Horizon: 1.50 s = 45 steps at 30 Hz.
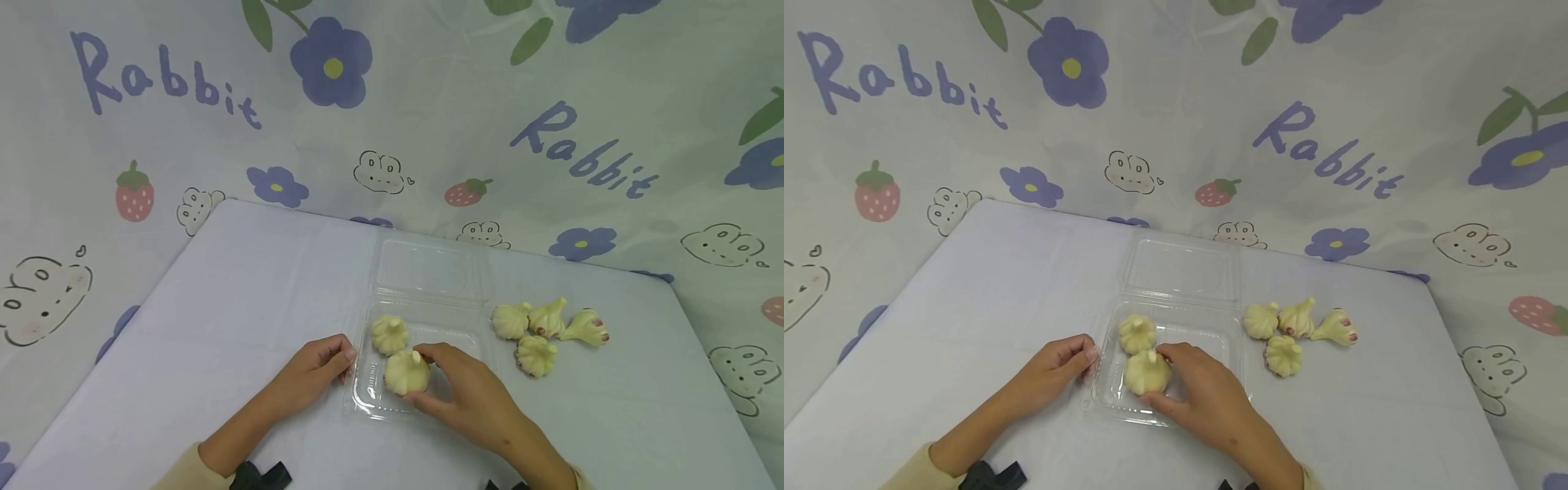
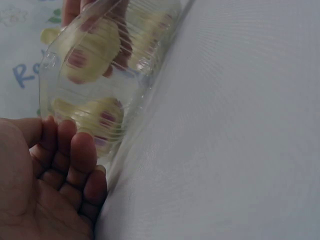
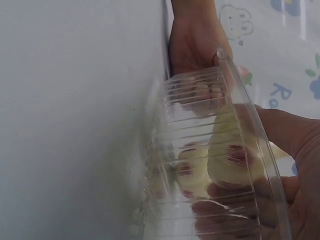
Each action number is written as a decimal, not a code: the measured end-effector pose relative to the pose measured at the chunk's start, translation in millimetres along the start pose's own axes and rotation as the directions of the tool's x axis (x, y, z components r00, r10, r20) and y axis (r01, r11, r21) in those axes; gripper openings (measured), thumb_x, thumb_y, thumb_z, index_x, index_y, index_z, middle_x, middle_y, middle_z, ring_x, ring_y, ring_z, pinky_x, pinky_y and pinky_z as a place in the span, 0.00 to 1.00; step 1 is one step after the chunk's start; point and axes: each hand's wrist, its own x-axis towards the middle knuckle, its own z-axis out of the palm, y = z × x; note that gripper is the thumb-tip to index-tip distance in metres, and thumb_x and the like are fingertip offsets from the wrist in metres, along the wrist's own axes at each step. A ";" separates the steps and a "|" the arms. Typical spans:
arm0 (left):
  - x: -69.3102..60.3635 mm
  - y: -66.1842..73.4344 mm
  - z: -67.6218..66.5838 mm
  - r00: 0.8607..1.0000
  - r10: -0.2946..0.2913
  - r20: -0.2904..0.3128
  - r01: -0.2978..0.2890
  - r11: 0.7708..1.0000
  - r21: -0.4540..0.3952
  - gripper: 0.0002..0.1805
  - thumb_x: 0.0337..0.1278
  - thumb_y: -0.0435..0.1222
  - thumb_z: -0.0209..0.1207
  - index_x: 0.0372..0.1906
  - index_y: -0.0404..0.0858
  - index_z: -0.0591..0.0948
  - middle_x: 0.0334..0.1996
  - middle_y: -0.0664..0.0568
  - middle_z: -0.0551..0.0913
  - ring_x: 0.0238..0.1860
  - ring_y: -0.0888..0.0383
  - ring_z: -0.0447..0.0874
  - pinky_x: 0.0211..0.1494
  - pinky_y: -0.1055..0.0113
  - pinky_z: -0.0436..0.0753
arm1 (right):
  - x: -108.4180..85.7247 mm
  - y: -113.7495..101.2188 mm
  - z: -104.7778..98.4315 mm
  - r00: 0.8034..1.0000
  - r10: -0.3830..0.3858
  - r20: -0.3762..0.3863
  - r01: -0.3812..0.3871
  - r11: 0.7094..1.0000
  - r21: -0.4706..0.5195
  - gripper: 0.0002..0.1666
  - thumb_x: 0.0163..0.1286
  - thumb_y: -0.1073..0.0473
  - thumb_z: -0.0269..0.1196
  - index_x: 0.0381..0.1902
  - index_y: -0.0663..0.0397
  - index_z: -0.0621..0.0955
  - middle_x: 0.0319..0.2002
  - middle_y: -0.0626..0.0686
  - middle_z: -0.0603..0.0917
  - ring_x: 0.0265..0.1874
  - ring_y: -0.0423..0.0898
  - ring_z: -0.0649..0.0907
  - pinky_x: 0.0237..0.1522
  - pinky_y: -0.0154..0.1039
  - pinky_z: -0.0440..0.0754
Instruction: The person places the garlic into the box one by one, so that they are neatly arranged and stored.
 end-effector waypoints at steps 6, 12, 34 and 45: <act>0.4 0.3 0.5 1.000 0.006 0.001 -0.006 1.000 -0.007 0.14 0.83 0.40 0.51 0.34 0.42 0.78 0.28 0.50 0.80 0.31 0.54 0.79 0.39 0.65 0.79 | 3.2 -1.9 2.8 0.999 0.021 0.042 -0.022 1.000 0.011 0.37 0.63 0.36 0.76 0.64 0.42 0.79 0.57 0.36 0.83 0.58 0.35 0.81 0.58 0.45 0.82; 0.1 0.3 0.7 1.000 0.001 0.001 -0.001 1.000 -0.007 0.14 0.83 0.40 0.51 0.34 0.42 0.78 0.28 0.51 0.79 0.31 0.54 0.78 0.38 0.65 0.79 | 5.8 0.8 4.7 0.997 -0.001 0.072 -0.003 0.999 0.053 0.37 0.64 0.35 0.74 0.65 0.43 0.79 0.58 0.37 0.82 0.58 0.35 0.80 0.59 0.44 0.81; 0.4 1.7 1.6 1.000 0.009 -0.011 -0.009 1.000 -0.001 0.14 0.83 0.39 0.52 0.33 0.42 0.78 0.27 0.53 0.79 0.31 0.55 0.78 0.38 0.65 0.79 | 13.7 11.6 16.0 0.989 -0.073 0.125 0.057 0.990 0.130 0.38 0.67 0.39 0.74 0.67 0.51 0.79 0.61 0.42 0.82 0.61 0.40 0.81 0.62 0.45 0.79; -1.3 2.9 0.8 1.000 -0.012 -0.006 0.013 1.000 0.010 0.16 0.83 0.41 0.51 0.34 0.40 0.78 0.28 0.49 0.79 0.31 0.54 0.78 0.37 0.66 0.79 | 17.8 13.4 20.2 0.986 -0.065 0.156 0.047 0.992 0.115 0.37 0.66 0.40 0.75 0.67 0.49 0.79 0.59 0.42 0.83 0.60 0.40 0.80 0.63 0.46 0.78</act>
